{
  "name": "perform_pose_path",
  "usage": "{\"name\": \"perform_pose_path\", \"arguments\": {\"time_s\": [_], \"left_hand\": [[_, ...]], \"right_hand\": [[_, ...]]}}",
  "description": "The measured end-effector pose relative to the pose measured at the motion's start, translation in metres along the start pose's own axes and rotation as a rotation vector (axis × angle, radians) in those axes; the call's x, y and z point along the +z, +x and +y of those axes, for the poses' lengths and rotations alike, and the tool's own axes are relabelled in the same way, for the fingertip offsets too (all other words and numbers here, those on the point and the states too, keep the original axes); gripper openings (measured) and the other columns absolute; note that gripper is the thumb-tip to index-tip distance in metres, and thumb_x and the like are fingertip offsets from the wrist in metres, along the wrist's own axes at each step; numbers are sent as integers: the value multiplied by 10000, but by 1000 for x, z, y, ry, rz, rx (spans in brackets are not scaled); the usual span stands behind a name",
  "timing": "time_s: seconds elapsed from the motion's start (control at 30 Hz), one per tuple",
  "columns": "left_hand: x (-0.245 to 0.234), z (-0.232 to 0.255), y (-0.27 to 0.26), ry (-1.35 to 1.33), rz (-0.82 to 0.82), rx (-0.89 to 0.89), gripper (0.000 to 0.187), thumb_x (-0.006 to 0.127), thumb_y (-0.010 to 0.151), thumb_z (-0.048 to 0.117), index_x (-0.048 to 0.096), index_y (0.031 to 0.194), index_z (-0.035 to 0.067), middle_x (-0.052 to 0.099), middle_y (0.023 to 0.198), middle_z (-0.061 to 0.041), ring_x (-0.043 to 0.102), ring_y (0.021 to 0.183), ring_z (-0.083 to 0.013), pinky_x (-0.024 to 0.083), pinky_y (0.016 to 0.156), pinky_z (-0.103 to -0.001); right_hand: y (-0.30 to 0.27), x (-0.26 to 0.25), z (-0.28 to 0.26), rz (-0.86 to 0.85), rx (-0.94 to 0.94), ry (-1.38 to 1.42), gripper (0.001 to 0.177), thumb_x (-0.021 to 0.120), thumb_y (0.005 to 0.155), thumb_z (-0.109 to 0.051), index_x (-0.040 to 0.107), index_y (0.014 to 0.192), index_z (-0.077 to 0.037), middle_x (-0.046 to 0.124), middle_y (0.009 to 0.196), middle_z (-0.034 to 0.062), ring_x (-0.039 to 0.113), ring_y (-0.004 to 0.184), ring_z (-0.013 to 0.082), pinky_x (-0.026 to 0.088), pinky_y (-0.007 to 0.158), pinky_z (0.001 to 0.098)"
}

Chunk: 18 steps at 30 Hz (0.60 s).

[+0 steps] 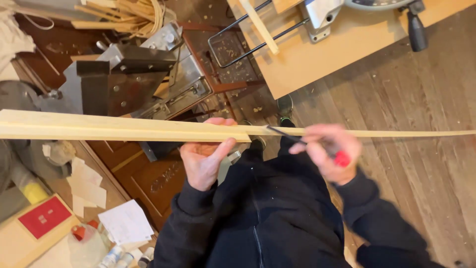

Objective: Measuring, marking, and cutting thin wood molding using a manual miter trimmer.

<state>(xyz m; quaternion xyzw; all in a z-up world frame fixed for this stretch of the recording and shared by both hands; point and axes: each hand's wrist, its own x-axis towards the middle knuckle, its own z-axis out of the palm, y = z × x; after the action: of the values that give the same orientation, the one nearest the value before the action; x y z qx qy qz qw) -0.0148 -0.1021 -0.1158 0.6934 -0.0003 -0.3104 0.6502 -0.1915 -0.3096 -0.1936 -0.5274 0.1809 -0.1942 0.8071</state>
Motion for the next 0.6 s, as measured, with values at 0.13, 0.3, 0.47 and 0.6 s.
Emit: {"name": "perform_pose_path", "arguments": {"time_s": [0.13,0.3,0.47,0.6], "left_hand": [[-2,3,-2,55,-43,51,450,721,893,-118,602,1325,-75,706,1274,-168,688,1165,-220,560,1045,-356],[-6,1,-3,94,-72,105,447,720,913,-116,600,1340,-67,703,1275,-165,684,1181,-223,546,1065,-355],[-5,-1,-2,74,-67,110,457,725,901,-118,594,1336,-58,710,1271,-174,689,1187,-233,551,1064,-358],[-5,-2,-3,67,-65,109,472,729,896,-127,591,1343,-61,708,1271,-185,689,1190,-239,553,1063,-362]], "right_hand": [[-19,25,-2,23,-69,-70,232,616,1011,-72,674,1193,59,764,1044,195,779,970,283,630,925,379],[-21,31,-1,-15,-168,-333,230,640,903,14,725,1114,43,783,1016,170,797,943,271,625,885,331],[-20,33,0,-39,-196,-385,256,654,858,49,741,1097,24,786,1007,157,797,931,273,628,868,332],[-15,35,-7,-72,-184,-374,269,657,849,54,740,1103,25,786,1014,156,795,930,269,629,863,333]]}}
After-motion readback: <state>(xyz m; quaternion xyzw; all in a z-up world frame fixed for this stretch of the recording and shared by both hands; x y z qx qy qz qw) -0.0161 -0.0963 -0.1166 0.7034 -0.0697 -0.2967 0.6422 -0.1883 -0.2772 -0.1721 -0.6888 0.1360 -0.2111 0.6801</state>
